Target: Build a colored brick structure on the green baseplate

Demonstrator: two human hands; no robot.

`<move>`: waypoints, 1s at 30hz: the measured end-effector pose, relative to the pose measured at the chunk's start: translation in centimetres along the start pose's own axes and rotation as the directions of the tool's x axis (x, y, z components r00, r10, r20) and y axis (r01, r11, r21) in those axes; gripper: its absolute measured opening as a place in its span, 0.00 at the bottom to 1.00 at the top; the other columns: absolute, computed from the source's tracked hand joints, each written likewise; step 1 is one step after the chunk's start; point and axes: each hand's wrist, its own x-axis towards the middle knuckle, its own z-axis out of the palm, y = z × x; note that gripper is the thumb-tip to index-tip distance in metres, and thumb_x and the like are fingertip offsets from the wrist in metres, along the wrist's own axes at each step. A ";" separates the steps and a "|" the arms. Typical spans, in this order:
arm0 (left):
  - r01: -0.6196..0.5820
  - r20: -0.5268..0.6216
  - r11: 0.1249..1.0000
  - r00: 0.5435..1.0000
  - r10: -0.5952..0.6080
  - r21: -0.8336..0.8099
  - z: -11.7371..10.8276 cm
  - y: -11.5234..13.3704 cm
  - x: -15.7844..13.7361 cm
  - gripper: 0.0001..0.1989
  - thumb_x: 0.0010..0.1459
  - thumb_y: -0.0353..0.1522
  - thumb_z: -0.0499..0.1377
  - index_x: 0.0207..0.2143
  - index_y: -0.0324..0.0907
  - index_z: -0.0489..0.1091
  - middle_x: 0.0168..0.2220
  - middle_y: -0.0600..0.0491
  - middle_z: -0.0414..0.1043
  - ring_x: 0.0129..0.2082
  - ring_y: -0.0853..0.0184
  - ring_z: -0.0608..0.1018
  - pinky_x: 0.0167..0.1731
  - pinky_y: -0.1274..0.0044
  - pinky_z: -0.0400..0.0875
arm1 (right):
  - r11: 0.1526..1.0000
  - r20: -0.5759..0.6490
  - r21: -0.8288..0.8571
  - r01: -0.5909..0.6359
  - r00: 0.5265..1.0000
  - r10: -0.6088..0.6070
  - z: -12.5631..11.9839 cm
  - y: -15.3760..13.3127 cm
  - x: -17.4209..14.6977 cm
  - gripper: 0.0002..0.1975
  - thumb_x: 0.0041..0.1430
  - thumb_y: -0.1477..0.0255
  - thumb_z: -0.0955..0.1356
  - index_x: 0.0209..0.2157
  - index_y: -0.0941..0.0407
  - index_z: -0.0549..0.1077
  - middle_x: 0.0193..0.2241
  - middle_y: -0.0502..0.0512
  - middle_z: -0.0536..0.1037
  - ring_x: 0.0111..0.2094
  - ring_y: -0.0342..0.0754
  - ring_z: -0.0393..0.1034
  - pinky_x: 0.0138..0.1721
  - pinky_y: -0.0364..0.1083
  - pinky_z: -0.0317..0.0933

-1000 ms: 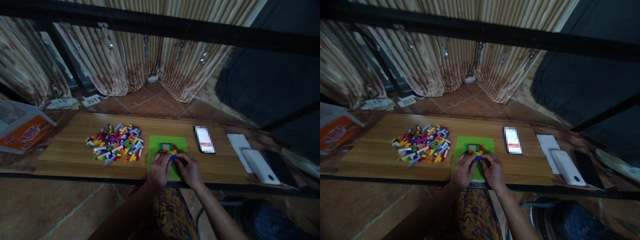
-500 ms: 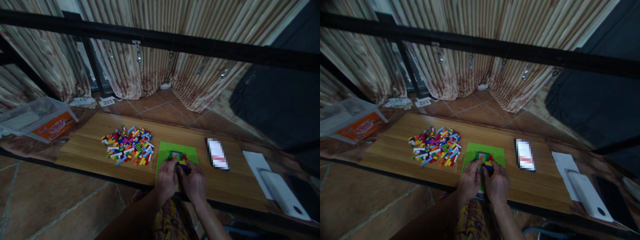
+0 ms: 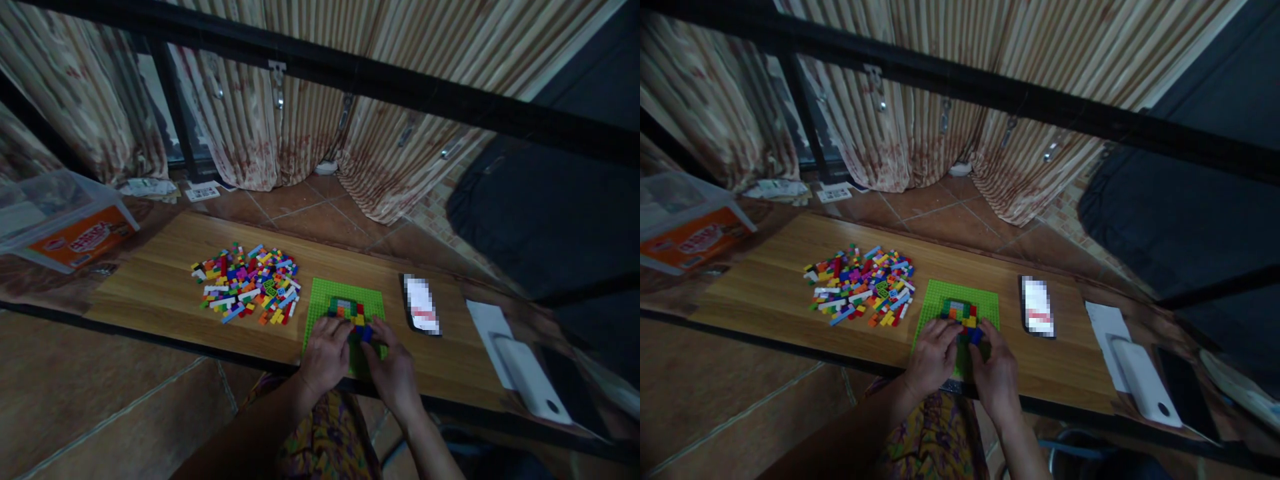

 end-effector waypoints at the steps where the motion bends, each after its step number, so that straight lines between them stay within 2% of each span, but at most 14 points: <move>1: -0.008 0.011 1.000 1.000 0.008 0.008 -0.1 0.0 0.0 0.18 0.56 0.22 0.52 0.46 0.45 0.70 0.43 0.50 0.71 0.45 0.61 0.71 0.49 0.65 0.70 | 1.000 0.022 -0.002 0.023 0.999 -0.023 0.0 -0.1 0.0 0.26 0.56 0.68 0.65 0.58 0.54 0.65 0.47 0.61 0.77 0.43 0.56 0.75 0.46 0.59 0.68; 5: -0.054 0.033 0.997 0.998 0.053 0.058 -0.3 0.2 0.1 0.15 0.56 0.25 0.55 0.44 0.44 0.72 0.44 0.49 0.70 0.44 0.60 0.70 0.48 0.65 0.70 | 0.999 0.087 0.001 0.049 0.995 -0.049 0.4 -0.1 0.0 0.32 0.57 0.72 0.63 0.63 0.52 0.55 0.50 0.60 0.76 0.46 0.55 0.73 0.48 0.59 0.68; 8: -0.081 0.034 0.994 0.996 0.079 0.075 -0.2 0.2 0.1 0.13 0.56 0.26 0.56 0.43 0.44 0.72 0.43 0.49 0.70 0.44 0.60 0.70 0.47 0.65 0.70 | 0.999 0.088 0.016 0.041 0.995 -0.043 0.5 0.1 -0.1 0.33 0.57 0.72 0.63 0.64 0.53 0.53 0.50 0.61 0.75 0.46 0.55 0.74 0.48 0.59 0.68; 12: -0.097 0.034 0.991 0.995 0.094 0.096 -0.2 0.2 0.1 0.12 0.57 0.27 0.56 0.44 0.44 0.71 0.43 0.49 0.70 0.44 0.60 0.70 0.46 0.65 0.70 | 0.998 0.048 0.058 -0.001 0.999 -0.002 0.5 0.4 -0.3 0.30 0.57 0.70 0.64 0.62 0.54 0.58 0.50 0.62 0.76 0.44 0.54 0.75 0.47 0.58 0.68; 19: -0.103 0.062 0.989 0.993 0.097 0.109 -0.2 0.3 0.2 0.10 0.58 0.29 0.56 0.43 0.44 0.71 0.43 0.49 0.70 0.44 0.60 0.70 0.47 0.65 0.69 | 0.982 -0.023 0.157 -0.104 0.994 0.109 0.7 0.9 -0.1 0.22 0.55 0.66 0.68 0.52 0.55 0.69 0.45 0.63 0.77 0.41 0.54 0.75 0.45 0.57 0.70; 23: -0.100 0.104 0.988 0.991 0.088 0.120 -0.2 0.3 0.2 0.12 0.59 0.28 0.55 0.45 0.43 0.70 0.44 0.49 0.70 0.45 0.59 0.69 0.48 0.65 0.68 | 0.973 -0.009 0.178 -0.149 0.988 0.153 0.6 0.9 0.0 0.19 0.54 0.66 0.69 0.47 0.56 0.72 0.43 0.62 0.78 0.41 0.54 0.75 0.45 0.57 0.69; 30: -0.085 0.104 0.989 0.992 0.073 0.118 -0.1 0.3 0.1 0.14 0.59 0.27 0.55 0.47 0.42 0.69 0.45 0.49 0.70 0.46 0.59 0.69 0.48 0.65 0.68 | 0.927 0.003 0.285 -0.243 0.968 0.252 0.5 0.8 0.1 0.20 0.51 0.61 0.71 0.44 0.56 0.74 0.39 0.60 0.80 0.39 0.54 0.76 0.44 0.56 0.70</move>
